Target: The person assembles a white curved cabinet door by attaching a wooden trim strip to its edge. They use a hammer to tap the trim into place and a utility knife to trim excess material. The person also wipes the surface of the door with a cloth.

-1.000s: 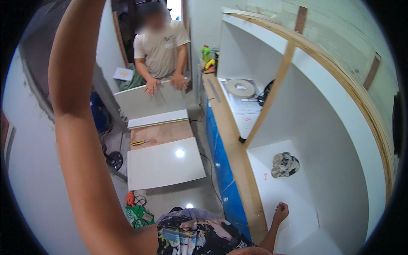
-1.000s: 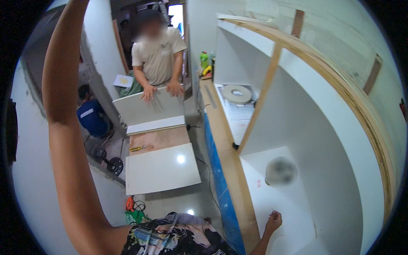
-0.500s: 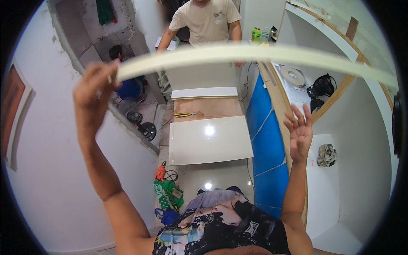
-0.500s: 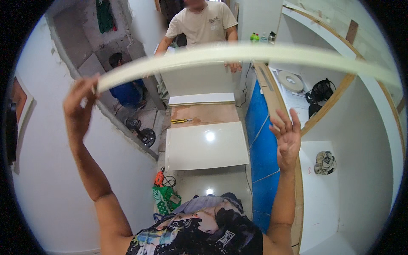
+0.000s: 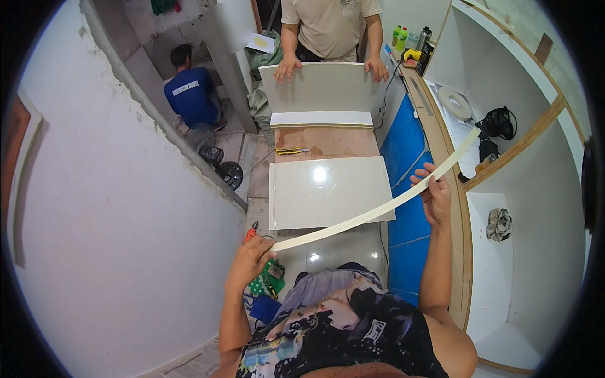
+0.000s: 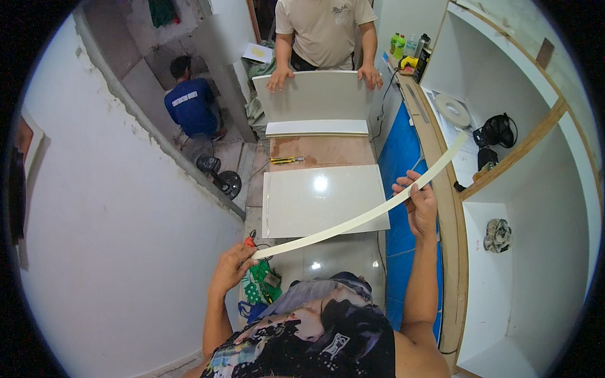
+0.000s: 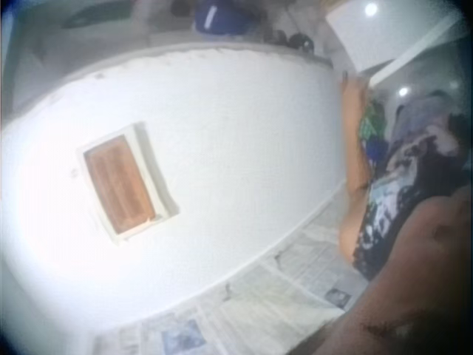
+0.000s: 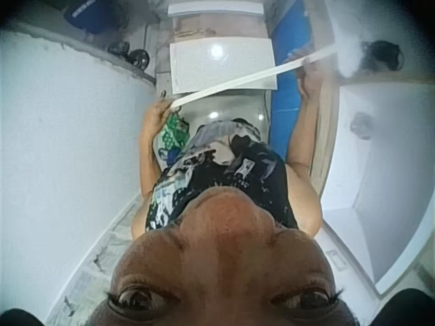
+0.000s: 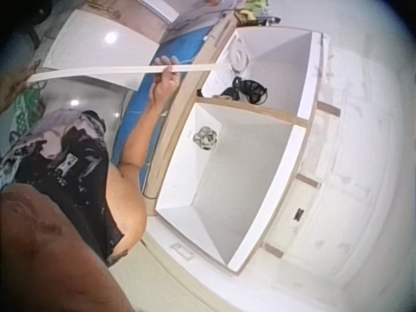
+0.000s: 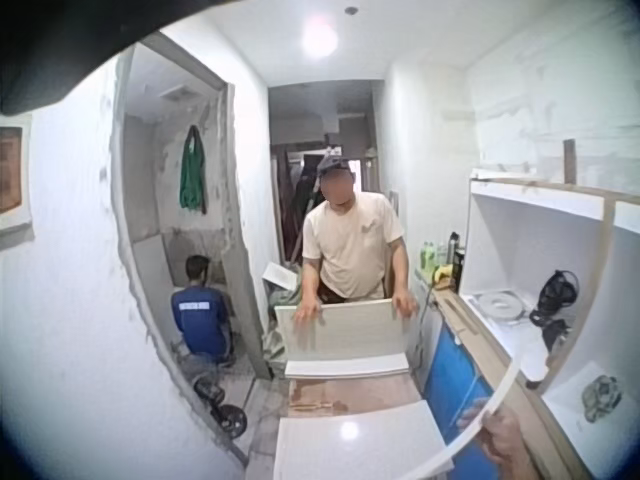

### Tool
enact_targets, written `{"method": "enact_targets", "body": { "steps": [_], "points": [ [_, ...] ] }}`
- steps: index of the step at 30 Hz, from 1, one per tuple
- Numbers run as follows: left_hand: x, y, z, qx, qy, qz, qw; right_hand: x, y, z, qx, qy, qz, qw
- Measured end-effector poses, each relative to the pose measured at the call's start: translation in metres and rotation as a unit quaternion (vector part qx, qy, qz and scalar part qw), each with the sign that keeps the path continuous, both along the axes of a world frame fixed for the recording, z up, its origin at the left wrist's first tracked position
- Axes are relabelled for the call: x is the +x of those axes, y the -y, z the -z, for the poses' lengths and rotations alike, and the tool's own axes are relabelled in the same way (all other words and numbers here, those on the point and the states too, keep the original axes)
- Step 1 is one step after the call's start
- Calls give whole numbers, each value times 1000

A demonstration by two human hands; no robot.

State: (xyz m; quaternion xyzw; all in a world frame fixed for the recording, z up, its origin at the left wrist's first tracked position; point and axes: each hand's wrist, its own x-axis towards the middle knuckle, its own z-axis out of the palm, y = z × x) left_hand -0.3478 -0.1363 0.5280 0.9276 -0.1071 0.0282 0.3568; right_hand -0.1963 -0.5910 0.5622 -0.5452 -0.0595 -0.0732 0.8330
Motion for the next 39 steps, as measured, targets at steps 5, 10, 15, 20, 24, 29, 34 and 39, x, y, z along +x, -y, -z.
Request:
{"method": "enact_targets", "body": {
  "steps": [5,10,15,20,24,29,34,39],
  "points": [
    [-2,-1,35,25,-65,45,997,8,34,44,25,-101,14,994],
    [1,15,54,52,-162,96,981,18,90,98,32,-134,16,990],
    [-11,14,100,-24,-191,96,977,13,115,158,28,-245,15,969],
    [-33,6,161,-188,-380,-69,903,10,144,240,72,-353,-2,933],
    [-43,26,197,-528,-394,-267,703,6,164,299,39,-418,-27,907],
    [-37,48,294,-602,-230,-312,698,10,175,349,38,-449,-56,891],
    [-5,49,378,-634,-189,-372,652,8,189,410,77,-418,-72,902],
    [5,42,468,-669,-153,-402,606,-2,186,485,10,-414,-30,910]
  ]
}}
